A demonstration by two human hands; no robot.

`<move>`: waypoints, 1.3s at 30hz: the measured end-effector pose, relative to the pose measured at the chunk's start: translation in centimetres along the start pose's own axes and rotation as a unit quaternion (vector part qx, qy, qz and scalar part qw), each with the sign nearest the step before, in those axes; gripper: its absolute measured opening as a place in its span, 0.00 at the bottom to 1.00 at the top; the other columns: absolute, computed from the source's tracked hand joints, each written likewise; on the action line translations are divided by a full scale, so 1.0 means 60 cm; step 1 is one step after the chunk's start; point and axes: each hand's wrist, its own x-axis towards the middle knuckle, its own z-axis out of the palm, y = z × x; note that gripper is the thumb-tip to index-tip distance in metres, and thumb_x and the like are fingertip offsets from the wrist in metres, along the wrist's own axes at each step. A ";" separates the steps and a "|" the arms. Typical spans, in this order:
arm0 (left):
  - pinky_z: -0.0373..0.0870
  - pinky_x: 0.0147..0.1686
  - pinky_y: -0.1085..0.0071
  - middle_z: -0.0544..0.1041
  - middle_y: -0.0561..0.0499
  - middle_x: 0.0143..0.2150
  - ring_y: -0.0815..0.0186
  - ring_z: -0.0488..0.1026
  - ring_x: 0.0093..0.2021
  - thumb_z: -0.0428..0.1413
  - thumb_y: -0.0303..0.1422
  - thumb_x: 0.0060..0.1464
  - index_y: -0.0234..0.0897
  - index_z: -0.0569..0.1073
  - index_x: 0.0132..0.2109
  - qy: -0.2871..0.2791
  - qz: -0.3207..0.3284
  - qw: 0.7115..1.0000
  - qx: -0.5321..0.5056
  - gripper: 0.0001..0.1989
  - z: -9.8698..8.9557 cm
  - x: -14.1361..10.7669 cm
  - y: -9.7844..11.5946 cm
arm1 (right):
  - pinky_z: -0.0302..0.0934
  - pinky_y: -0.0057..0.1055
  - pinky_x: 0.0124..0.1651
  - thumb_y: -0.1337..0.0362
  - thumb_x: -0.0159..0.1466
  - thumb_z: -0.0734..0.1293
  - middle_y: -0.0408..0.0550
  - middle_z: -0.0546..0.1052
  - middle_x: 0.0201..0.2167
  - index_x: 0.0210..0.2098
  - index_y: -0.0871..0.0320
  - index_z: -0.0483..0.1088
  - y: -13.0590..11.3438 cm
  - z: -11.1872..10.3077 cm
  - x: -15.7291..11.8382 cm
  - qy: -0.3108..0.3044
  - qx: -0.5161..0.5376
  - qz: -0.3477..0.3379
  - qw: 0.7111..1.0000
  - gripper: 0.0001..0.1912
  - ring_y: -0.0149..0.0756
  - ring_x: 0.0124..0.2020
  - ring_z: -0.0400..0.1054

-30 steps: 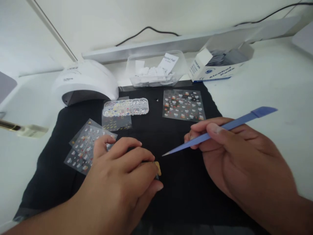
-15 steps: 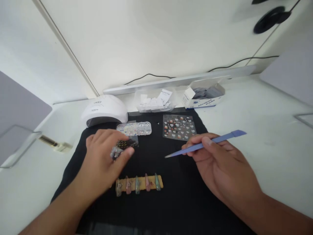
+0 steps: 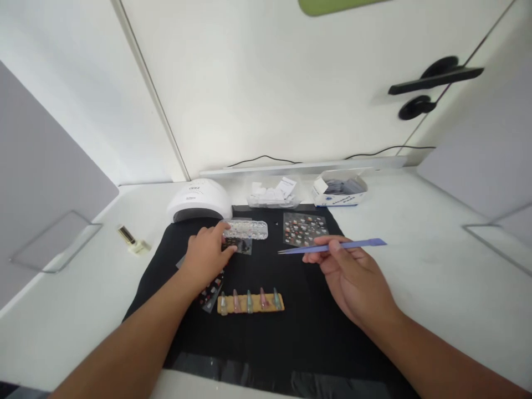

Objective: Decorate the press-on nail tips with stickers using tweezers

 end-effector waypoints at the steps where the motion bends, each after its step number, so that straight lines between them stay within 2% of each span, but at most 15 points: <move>1: 0.77 0.52 0.52 0.75 0.43 0.58 0.55 0.76 0.53 0.59 0.38 0.66 0.36 0.72 0.59 -0.001 0.007 0.999 -0.034 0.18 0.001 0.003 -0.004 | 0.74 0.40 0.44 0.57 0.71 0.67 0.50 0.78 0.46 0.50 0.60 0.73 0.001 -0.003 -0.002 -0.008 -0.008 -0.009 1.000 0.14 0.37 0.41 0.76; 2: 0.77 0.51 0.53 0.75 0.43 0.58 0.56 0.76 0.53 0.58 0.38 0.66 0.36 0.72 0.58 -0.002 0.014 0.997 -0.071 0.17 0.001 0.006 -0.008 | 0.74 0.41 0.45 0.58 0.71 0.67 0.51 0.77 0.50 0.52 0.59 0.72 0.000 -0.004 -0.005 -0.017 -0.014 -0.019 1.000 0.15 0.38 0.44 0.75; 4: 0.78 0.50 0.54 0.75 0.43 0.57 0.56 0.77 0.52 0.58 0.38 0.66 0.36 0.73 0.58 -0.009 0.031 0.988 -0.153 0.17 0.000 0.008 -0.016 | 0.74 0.41 0.46 0.57 0.71 0.67 0.51 0.78 0.49 0.51 0.59 0.73 -0.013 -0.003 -0.013 -0.039 -0.021 -0.044 0.998 0.14 0.38 0.44 0.75; 7: 0.78 0.49 0.55 0.76 0.43 0.56 0.57 0.77 0.50 0.58 0.38 0.66 0.35 0.72 0.57 -0.019 0.068 0.960 -0.273 0.17 -0.007 0.004 -0.026 | 0.73 0.40 0.45 0.53 0.68 0.70 0.46 0.80 0.36 0.40 0.55 0.78 -0.052 0.014 -0.029 -0.081 -0.024 -0.080 0.993 0.12 0.36 0.37 0.75; 10: 0.79 0.48 0.56 0.76 0.44 0.55 0.58 0.78 0.49 0.58 0.38 0.66 0.35 0.73 0.57 -0.020 0.115 0.923 -0.367 0.17 -0.021 -0.012 -0.025 | 0.72 0.45 0.50 0.50 0.64 0.73 0.42 0.77 0.23 0.36 0.48 0.82 -0.097 0.049 -0.047 -0.134 -0.029 -0.105 0.985 0.10 0.36 0.27 0.72; 13: 0.79 0.44 0.59 0.78 0.45 0.51 0.61 0.78 0.45 0.58 0.39 0.67 0.34 0.74 0.54 -0.022 0.163 0.886 -0.433 0.15 -0.038 -0.038 -0.015 | 0.69 0.48 0.54 0.49 0.66 0.71 0.40 0.77 0.21 0.38 0.43 0.83 -0.121 0.090 -0.060 -0.190 -0.021 -0.129 0.973 0.10 0.36 0.27 0.72; 16: 0.78 0.39 0.64 0.78 0.48 0.45 0.64 0.77 0.39 0.58 0.39 0.67 0.33 0.75 0.49 -0.011 0.196 0.859 -0.472 0.13 -0.051 -0.061 -0.001 | 0.67 0.47 0.53 0.49 0.67 0.70 0.40 0.78 0.20 0.40 0.40 0.83 -0.119 0.122 -0.063 -0.221 -0.011 -0.143 0.965 0.09 0.36 0.28 0.72; 21: 0.72 0.34 0.71 0.75 0.53 0.35 0.69 0.72 0.32 0.59 0.40 0.65 0.35 0.78 0.44 0.031 0.212 0.836 -0.506 0.11 -0.060 -0.075 0.017 | 0.67 0.45 0.49 0.51 0.66 0.71 0.43 0.78 0.19 0.39 0.44 0.84 -0.099 0.142 -0.055 -0.207 0.010 -0.148 0.967 0.09 0.42 0.34 0.74; 25: 0.70 0.35 0.72 0.74 0.53 0.36 0.70 0.70 0.32 0.58 0.38 0.66 0.39 0.79 0.44 0.056 0.214 0.824 -0.522 0.09 -0.052 -0.072 0.020 | 0.70 0.40 0.39 0.53 0.67 0.70 0.44 0.77 0.20 0.39 0.44 0.84 -0.087 0.138 -0.046 -0.182 0.035 -0.131 0.974 0.09 0.42 0.35 0.74; 29: 0.71 0.36 0.71 0.74 0.51 0.37 0.69 0.72 0.33 0.57 0.38 0.67 0.39 0.79 0.45 0.054 0.212 0.812 -0.541 0.09 -0.036 -0.070 0.016 | 0.70 0.36 0.35 0.53 0.67 0.70 0.45 0.77 0.20 0.39 0.44 0.84 -0.076 0.126 -0.043 -0.164 0.052 -0.117 0.978 0.09 0.41 0.36 0.75; 33: 0.74 0.37 0.71 0.77 0.50 0.37 0.67 0.75 0.35 0.59 0.39 0.65 0.39 0.79 0.47 0.027 0.218 0.800 -0.558 0.10 -0.025 -0.076 0.014 | 0.69 0.32 0.31 0.53 0.67 0.70 0.45 0.76 0.20 0.39 0.43 0.83 -0.071 0.114 -0.047 -0.145 0.057 -0.100 0.983 0.09 0.41 0.39 0.77; 36: 0.74 0.38 0.71 0.79 0.50 0.40 0.67 0.75 0.36 0.64 0.34 0.60 0.41 0.80 0.48 0.005 0.230 0.799 -0.556 0.09 -0.021 -0.084 0.017 | 0.71 0.34 0.32 0.52 0.67 0.69 0.45 0.76 0.20 0.39 0.42 0.83 -0.071 0.108 -0.051 -0.135 0.055 -0.092 0.985 0.09 0.43 0.42 0.77; 39: 0.74 0.40 0.73 0.78 0.51 0.39 0.69 0.75 0.36 0.68 0.28 0.53 0.41 0.80 0.47 0.016 0.232 0.798 -0.556 0.14 -0.017 -0.092 0.025 | 0.73 0.39 0.42 0.52 0.67 0.70 0.44 0.77 0.19 0.38 0.42 0.84 -0.072 0.107 -0.055 -0.132 0.047 -0.090 0.986 0.09 0.43 0.41 0.77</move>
